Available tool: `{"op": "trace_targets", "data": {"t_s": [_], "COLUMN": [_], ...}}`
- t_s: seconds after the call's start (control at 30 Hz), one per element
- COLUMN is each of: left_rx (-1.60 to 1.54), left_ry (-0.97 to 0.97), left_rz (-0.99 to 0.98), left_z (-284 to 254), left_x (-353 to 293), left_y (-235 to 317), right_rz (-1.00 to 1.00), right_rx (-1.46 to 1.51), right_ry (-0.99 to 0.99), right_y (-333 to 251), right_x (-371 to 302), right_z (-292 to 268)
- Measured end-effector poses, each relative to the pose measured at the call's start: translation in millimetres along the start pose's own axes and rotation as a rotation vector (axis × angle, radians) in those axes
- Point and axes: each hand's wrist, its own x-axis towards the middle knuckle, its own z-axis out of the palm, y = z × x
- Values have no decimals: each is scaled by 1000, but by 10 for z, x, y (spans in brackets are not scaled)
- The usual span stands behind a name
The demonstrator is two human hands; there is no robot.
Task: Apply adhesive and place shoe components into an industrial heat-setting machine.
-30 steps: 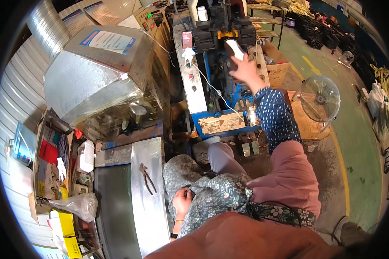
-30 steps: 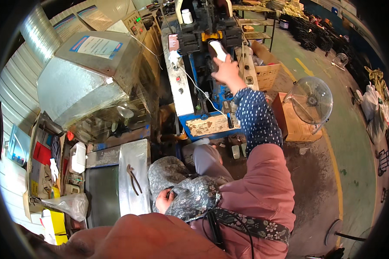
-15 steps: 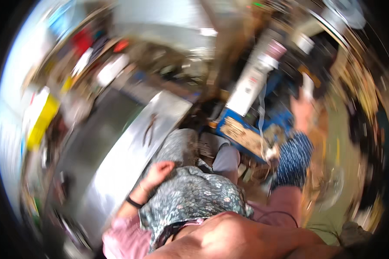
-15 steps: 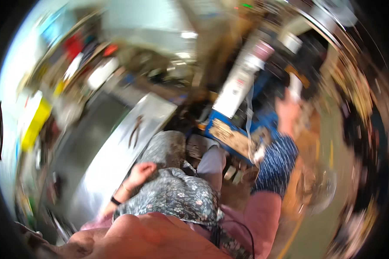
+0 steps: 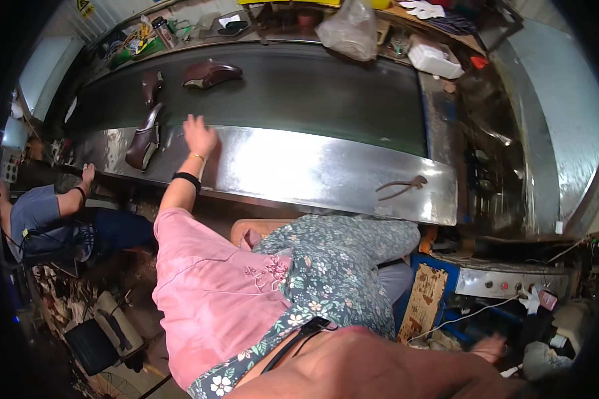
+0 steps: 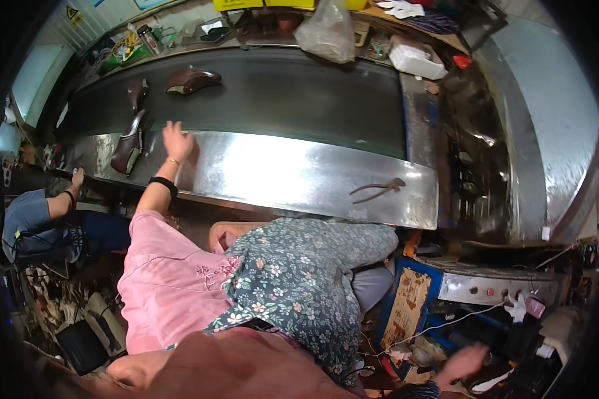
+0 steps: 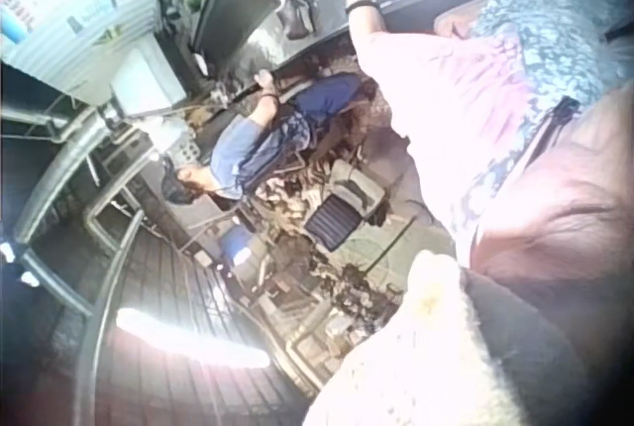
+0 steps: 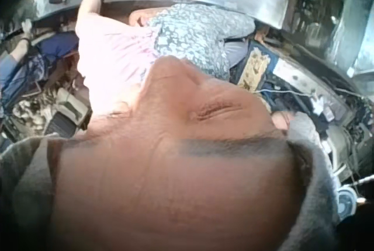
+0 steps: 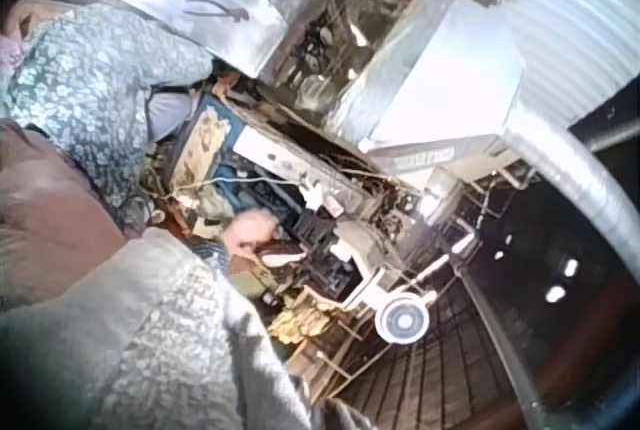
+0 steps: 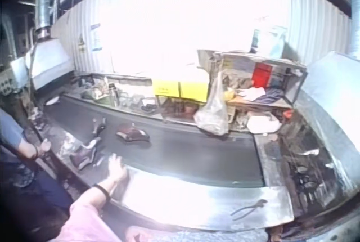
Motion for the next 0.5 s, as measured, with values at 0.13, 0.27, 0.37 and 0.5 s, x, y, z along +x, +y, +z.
{"op": "trace_targets", "data": {"t_s": [0.13, 0.27, 0.37, 0.5], "left_rx": [256, 261, 111, -313], "left_ry": [-90, -65, -154, -321], "left_rz": [-45, 36, 283, 616], "left_z": [-421, -723, -282, 309], "left_x": [643, 870, 1676, 1619], "left_y": [-127, -481, 326, 2158], "right_rz": [23, 307, 218, 236], "right_rx": [-227, 187, 116, -87], "right_ry": [-190, -290, -225, -368], "right_y": [-2125, -2975, -3371, -3395], "right_x": [-1042, -1707, -1675, -1738], "right_z": [1270, 2270, 2641, 2705]}}
